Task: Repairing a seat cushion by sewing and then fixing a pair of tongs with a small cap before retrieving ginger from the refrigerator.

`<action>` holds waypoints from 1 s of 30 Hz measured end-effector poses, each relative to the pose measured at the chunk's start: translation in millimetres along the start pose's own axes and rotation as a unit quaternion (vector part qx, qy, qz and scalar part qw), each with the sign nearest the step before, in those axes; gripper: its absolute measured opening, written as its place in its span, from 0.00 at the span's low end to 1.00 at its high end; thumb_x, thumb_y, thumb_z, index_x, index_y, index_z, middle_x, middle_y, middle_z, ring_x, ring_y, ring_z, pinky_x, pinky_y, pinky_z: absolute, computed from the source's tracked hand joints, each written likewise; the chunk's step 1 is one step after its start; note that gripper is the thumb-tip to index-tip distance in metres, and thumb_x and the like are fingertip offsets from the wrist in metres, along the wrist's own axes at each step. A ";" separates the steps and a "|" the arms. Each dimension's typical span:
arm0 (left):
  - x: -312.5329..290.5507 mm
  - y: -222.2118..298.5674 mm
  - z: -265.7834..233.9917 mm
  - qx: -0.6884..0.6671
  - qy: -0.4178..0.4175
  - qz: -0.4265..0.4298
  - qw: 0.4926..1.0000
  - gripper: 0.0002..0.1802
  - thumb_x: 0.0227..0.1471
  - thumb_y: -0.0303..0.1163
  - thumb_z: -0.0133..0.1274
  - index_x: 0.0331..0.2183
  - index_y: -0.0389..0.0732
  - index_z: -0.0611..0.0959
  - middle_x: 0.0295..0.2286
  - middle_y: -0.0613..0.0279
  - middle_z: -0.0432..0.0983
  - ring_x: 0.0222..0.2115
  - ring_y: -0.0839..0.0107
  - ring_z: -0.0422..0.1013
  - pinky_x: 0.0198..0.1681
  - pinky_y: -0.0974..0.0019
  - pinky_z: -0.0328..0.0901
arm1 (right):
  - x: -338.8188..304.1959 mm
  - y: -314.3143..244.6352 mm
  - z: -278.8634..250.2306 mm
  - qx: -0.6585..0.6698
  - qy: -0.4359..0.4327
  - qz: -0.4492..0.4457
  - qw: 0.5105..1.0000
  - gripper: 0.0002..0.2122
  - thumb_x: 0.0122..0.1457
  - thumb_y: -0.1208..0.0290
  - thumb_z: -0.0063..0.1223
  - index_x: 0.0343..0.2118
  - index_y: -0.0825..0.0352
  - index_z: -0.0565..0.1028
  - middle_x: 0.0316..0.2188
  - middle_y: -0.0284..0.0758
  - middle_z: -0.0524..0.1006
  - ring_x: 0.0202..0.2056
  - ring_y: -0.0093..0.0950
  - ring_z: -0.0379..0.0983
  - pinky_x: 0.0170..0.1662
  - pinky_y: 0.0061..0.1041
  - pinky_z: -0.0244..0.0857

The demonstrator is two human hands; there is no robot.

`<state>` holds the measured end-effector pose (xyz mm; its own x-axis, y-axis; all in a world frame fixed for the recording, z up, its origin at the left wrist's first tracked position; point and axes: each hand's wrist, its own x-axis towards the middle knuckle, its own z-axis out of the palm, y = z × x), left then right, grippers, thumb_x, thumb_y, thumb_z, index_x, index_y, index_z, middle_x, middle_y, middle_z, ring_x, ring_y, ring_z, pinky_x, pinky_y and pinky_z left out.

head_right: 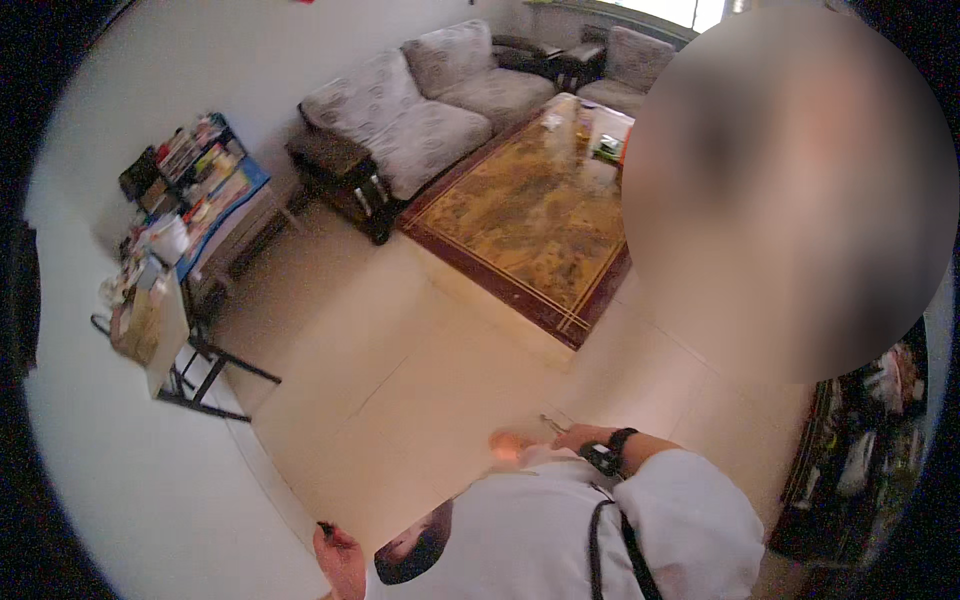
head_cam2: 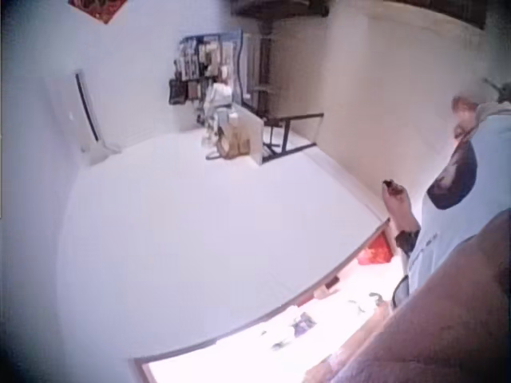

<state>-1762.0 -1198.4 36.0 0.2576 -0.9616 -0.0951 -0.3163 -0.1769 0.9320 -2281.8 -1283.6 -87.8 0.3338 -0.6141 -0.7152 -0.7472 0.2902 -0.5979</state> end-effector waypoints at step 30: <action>90.1 59.1 619.1 0.171 -0.399 -0.205 0.877 0.10 0.45 0.35 0.57 0.24 0.37 0.82 0.16 0.64 0.73 0.17 0.75 0.69 0.18 0.72 0.62 | -375.1 446.2 -4.2 0.668 0.410 0.258 0.565 0.11 0.48 0.62 0.57 0.21 0.59 0.67 0.11 0.28 0.61 0.07 0.24 0.56 0.09 0.27 0.52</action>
<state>-2322.7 -1425.5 -134.0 -0.2646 -0.6183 -0.7401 -0.6369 -0.4642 0.6155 -2742.7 -926.8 -84.8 -0.5187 -0.1687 -0.8381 0.6602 0.5439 -0.5180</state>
